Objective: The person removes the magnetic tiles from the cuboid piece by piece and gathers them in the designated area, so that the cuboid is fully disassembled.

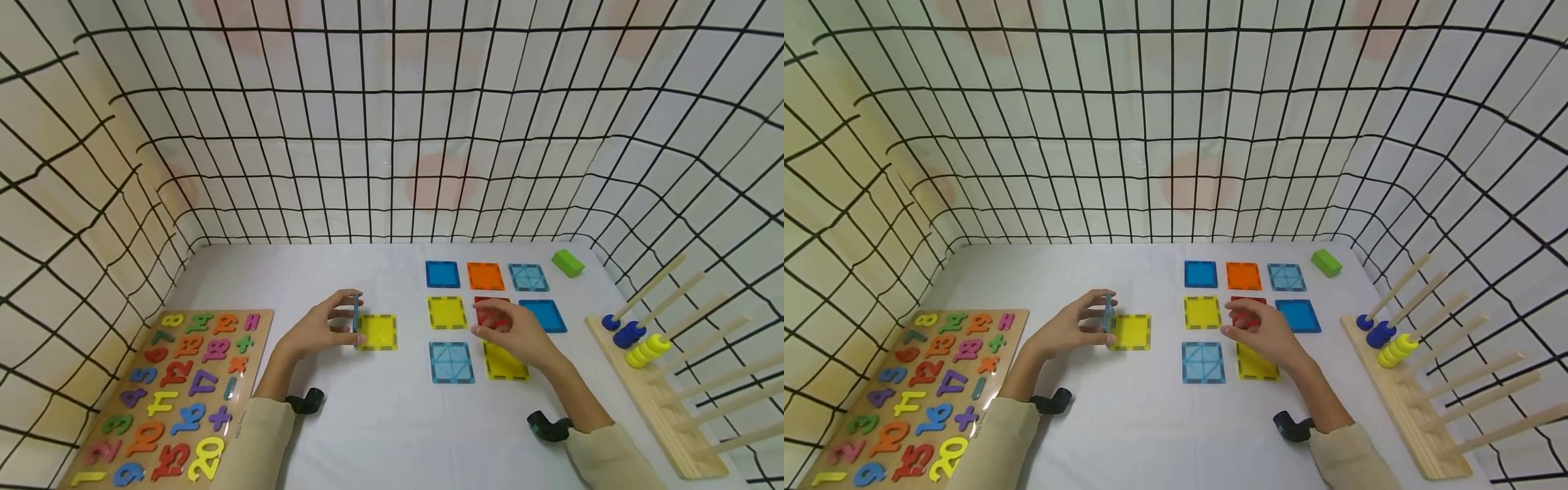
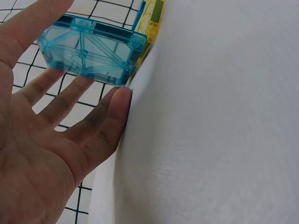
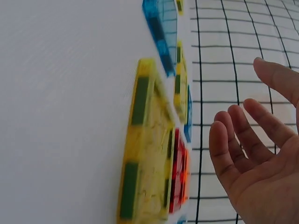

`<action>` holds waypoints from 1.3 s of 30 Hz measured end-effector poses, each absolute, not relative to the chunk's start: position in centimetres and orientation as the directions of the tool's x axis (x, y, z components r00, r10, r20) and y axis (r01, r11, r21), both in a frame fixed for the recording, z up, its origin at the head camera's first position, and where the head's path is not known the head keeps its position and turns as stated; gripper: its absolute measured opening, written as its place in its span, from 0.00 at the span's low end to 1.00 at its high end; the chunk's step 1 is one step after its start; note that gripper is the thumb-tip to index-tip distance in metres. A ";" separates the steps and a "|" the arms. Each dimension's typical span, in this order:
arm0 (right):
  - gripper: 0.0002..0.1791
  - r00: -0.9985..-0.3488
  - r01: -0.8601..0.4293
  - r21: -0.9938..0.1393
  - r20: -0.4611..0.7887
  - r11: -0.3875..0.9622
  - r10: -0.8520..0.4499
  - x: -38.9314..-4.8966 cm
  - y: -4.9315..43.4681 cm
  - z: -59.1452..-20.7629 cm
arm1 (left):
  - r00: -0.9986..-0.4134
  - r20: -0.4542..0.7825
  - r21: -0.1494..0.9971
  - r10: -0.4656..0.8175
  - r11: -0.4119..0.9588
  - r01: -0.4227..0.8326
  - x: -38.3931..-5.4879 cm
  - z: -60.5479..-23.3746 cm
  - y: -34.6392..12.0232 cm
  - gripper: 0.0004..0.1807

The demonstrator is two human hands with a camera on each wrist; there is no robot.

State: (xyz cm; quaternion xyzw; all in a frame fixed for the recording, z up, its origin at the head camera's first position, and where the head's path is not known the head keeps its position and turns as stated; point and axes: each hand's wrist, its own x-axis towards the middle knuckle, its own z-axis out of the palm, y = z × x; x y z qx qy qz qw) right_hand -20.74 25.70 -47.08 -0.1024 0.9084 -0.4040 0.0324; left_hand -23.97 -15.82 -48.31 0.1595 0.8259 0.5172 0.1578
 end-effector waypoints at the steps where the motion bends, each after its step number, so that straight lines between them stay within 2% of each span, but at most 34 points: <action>1: 0.30 -0.974 -0.169 -0.740 0.026 0.651 -0.224 -20.9 25.2 -47.0 | -0.900 -0.097 0.905 0.426 0.413 0.098 -23.9 -48.2 -15.8 0.51; 14: 0.39 -0.936 -0.267 -0.736 0.042 0.623 -0.351 -22.5 18.3 -46.4 | -0.901 -0.084 0.905 0.425 0.411 0.109 -23.9 -48.2 -15.7 0.51; 23: 0.44 -0.904 -0.298 -0.677 -0.025 0.673 -0.426 -23.3 14.8 -46.6 | -0.901 -0.080 0.905 0.427 0.411 0.114 -24.1 -48.4 -15.6 0.50; 39: 0.45 -0.878 -0.306 -0.664 -0.080 0.682 -0.472 -24.3 12.0 -47.6 | -0.900 -0.075 0.903 0.429 0.412 0.121 -24.0 -48.4 -15.6 0.50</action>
